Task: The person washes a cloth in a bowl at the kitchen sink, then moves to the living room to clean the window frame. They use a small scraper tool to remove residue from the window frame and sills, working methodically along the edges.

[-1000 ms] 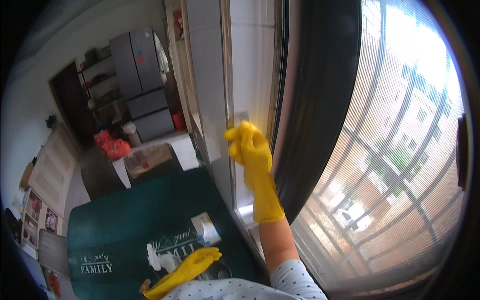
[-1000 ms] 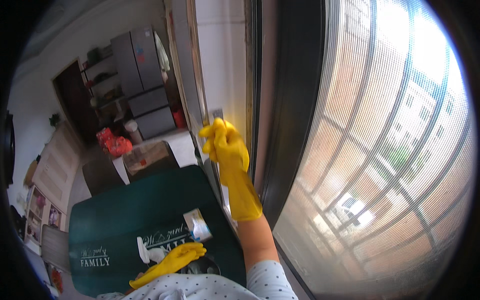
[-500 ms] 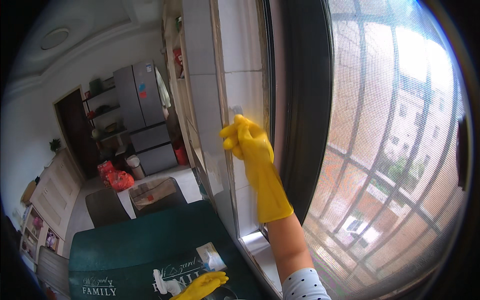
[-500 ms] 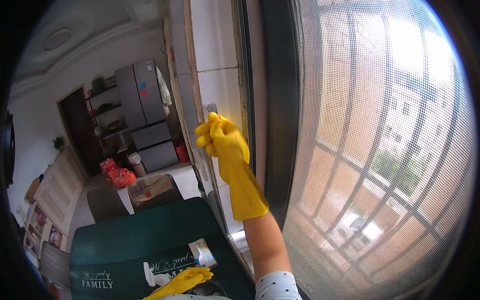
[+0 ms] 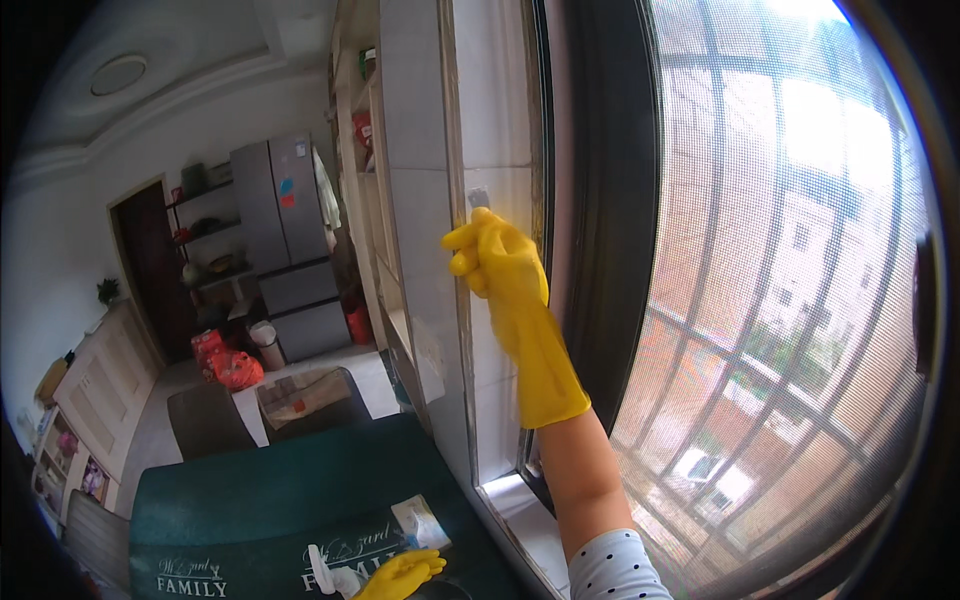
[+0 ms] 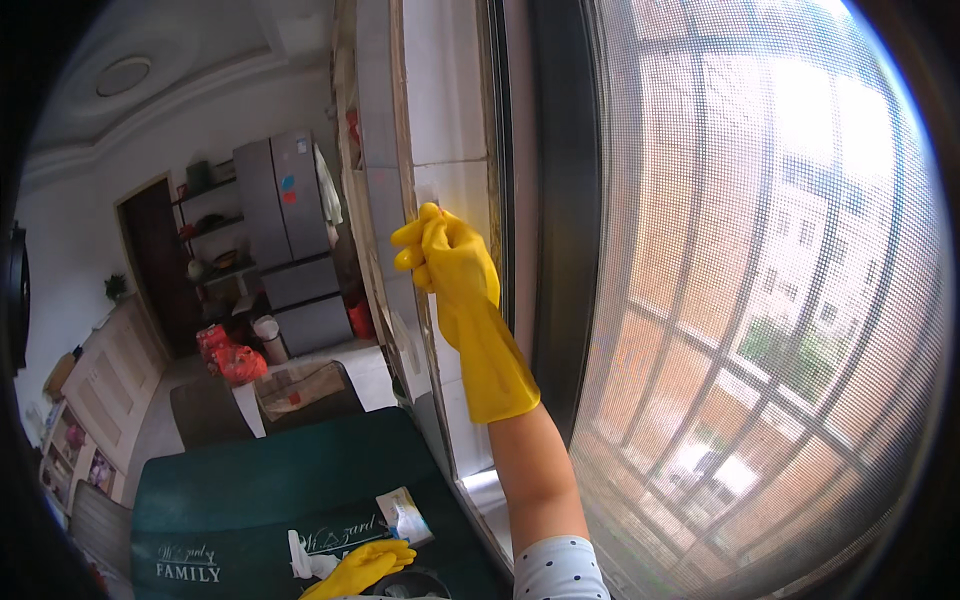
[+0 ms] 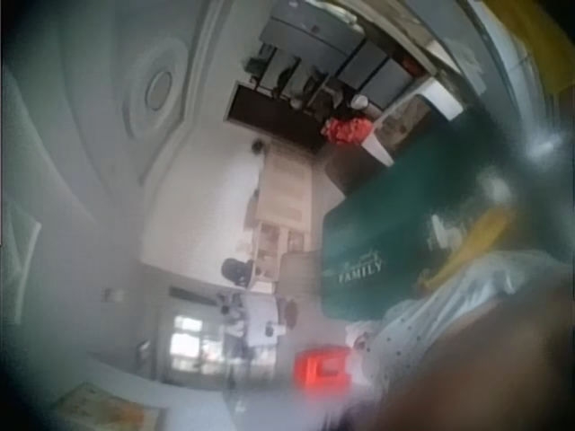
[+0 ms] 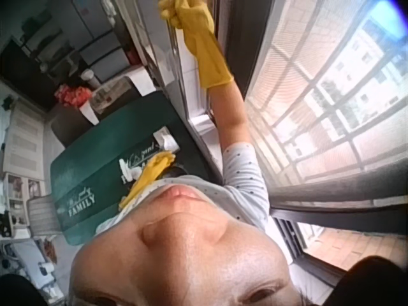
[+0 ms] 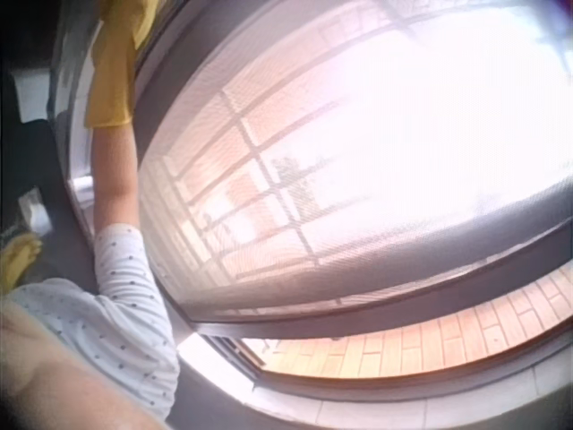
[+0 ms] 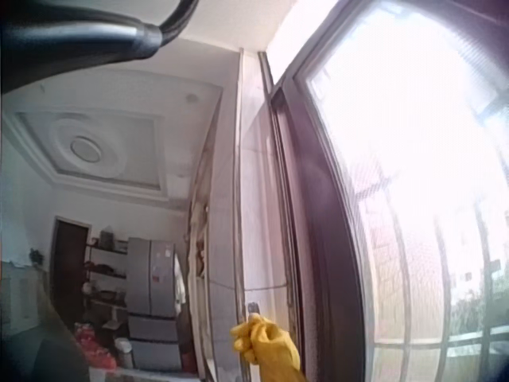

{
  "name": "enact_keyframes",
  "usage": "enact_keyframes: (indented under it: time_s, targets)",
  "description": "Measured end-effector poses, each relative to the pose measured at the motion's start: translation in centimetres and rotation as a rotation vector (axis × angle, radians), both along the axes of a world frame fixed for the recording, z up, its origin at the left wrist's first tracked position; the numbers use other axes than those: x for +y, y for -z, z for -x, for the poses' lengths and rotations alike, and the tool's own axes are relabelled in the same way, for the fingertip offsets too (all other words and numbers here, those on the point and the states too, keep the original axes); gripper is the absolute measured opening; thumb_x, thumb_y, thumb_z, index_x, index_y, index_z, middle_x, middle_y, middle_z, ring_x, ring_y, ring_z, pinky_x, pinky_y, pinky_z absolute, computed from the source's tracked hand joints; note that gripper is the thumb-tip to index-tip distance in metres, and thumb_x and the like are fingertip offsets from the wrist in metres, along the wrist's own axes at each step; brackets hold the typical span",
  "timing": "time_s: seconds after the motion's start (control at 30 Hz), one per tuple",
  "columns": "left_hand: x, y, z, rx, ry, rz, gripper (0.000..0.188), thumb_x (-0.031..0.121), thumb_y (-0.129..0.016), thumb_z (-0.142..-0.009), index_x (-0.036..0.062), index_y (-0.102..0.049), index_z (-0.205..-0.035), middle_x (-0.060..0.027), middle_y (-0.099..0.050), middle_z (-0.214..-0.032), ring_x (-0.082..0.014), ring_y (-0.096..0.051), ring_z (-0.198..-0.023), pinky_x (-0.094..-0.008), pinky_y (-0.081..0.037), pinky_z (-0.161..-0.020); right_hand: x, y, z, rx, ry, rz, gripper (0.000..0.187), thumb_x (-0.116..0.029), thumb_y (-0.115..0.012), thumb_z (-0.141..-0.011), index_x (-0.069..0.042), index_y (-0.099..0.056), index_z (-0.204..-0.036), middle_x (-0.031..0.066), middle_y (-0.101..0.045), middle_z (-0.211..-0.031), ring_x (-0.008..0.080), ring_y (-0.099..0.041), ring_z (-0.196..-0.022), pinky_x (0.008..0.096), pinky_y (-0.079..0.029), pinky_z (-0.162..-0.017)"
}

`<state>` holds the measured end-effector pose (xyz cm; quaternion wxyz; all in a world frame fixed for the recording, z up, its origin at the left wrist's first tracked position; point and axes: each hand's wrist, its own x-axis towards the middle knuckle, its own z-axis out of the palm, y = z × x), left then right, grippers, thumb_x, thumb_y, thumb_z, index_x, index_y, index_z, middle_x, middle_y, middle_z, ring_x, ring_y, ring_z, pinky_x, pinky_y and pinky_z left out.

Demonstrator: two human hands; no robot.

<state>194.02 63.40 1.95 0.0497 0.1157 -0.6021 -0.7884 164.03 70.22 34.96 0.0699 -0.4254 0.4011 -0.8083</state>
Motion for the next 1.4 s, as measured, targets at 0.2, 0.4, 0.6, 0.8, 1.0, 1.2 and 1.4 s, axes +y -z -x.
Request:
enact_keyframes:
  time_s: [0.2,0.4,0.6,0.8,1.0,1.2,1.4]
  targets:
    - [0.0,1.4,-0.7,-0.024,-0.057,-0.05,0.031,0.009,-0.059,-0.1,0.0015,-0.058,-0.13,-0.0133,-0.067,-0.12,-0.0214,-0.064,-0.111,-0.0338,-0.051,-0.1,-0.1,-1.4,0.2,-0.042,0.008,-0.02,0.039,-0.045,-0.054,-0.101,-0.008,-0.067,-0.104,0.0068,-0.069,-0.094,0.0091,-0.06,-0.074,0.0192,-0.047,-0.065]
    - [-1.0,6.0,-0.8,0.067,-0.046,-0.098,0.031,0.007,-0.059,-0.1,0.0007,-0.057,-0.13,-0.0146,-0.066,-0.123,-0.0222,-0.063,-0.112,-0.0352,-0.05,-0.101,-0.4,-1.7,0.1,-0.048,-0.065,0.093,0.037,-0.041,-0.052,-0.103,-0.007,-0.066,-0.107,0.0074,-0.068,-0.096,0.0094,-0.06,-0.074,0.0204,-0.047,-0.065]
    - [0.5,1.0,-1.2,-0.099,-0.068,-0.144,0.04,0.008,-0.063,-0.097,0.0021,-0.053,-0.136,-0.0158,-0.063,-0.126,-0.0234,-0.06,-0.119,-0.0357,-0.047,-0.105,0.1,-5.7,0.1,-0.186,-0.257,0.156,0.039,-0.036,-0.049,-0.105,0.0,-0.065,-0.109,0.0082,-0.064,-0.088,0.0086,-0.058,-0.072,0.0191,-0.048,-0.059]
    - [-0.8,3.0,-3.2,0.141,0.101,-0.124,0.062,0.015,-0.072,-0.09,0.0031,-0.043,-0.144,-0.0174,-0.055,-0.138,-0.026,-0.052,-0.13,-0.0387,-0.038,-0.113,-0.3,-11.0,2.3,-0.003,-0.304,0.13,0.04,-0.035,-0.048,-0.105,0.001,-0.067,-0.106,0.003,-0.066,-0.08,0.0043,-0.053,-0.055,0.0125,-0.045,-0.049]
    - [1.0,1.8,-2.6,0.158,0.044,-0.33,0.065,0.019,-0.074,-0.089,0.0024,-0.043,-0.144,-0.018,-0.055,-0.138,-0.027,-0.052,-0.13,-0.0385,-0.037,-0.114,0.2,-9.8,1.3,-0.09,-0.188,0.081,0.037,-0.033,-0.049,-0.105,-0.001,-0.067,-0.101,0.004,-0.067,-0.082,0.0027,-0.053,-0.054,0.0126,-0.045,-0.046]
    - [2.2,-1.3,-3.5,0.097,-0.002,-0.264,0.062,0.021,-0.072,-0.091,0.002,-0.045,-0.143,-0.0182,-0.059,-0.133,-0.026,-0.055,-0.126,-0.0374,-0.038,-0.113,0.4,-8.6,0.2,-0.172,-0.218,0.091,0.037,-0.033,-0.05,-0.104,0.0,-0.067,-0.101,0.0029,-0.065,-0.081,0.0029,-0.053,-0.054,0.0132,-0.046,-0.047]
    - [2.0,-0.8,-2.5,0.075,0.014,-0.242,0.062,0.02,-0.072,-0.091,0.0022,-0.045,-0.143,-0.0177,-0.059,-0.133,-0.0253,-0.055,-0.125,-0.0372,-0.039,-0.112,0.5,-13.3,1.9,-0.065,-0.192,0.049,0.033,-0.032,-0.053,-0.104,-0.003,-0.067,-0.095,0.0029,-0.065,-0.08,0.0026,-0.054,-0.055,0.012,-0.046,-0.048]
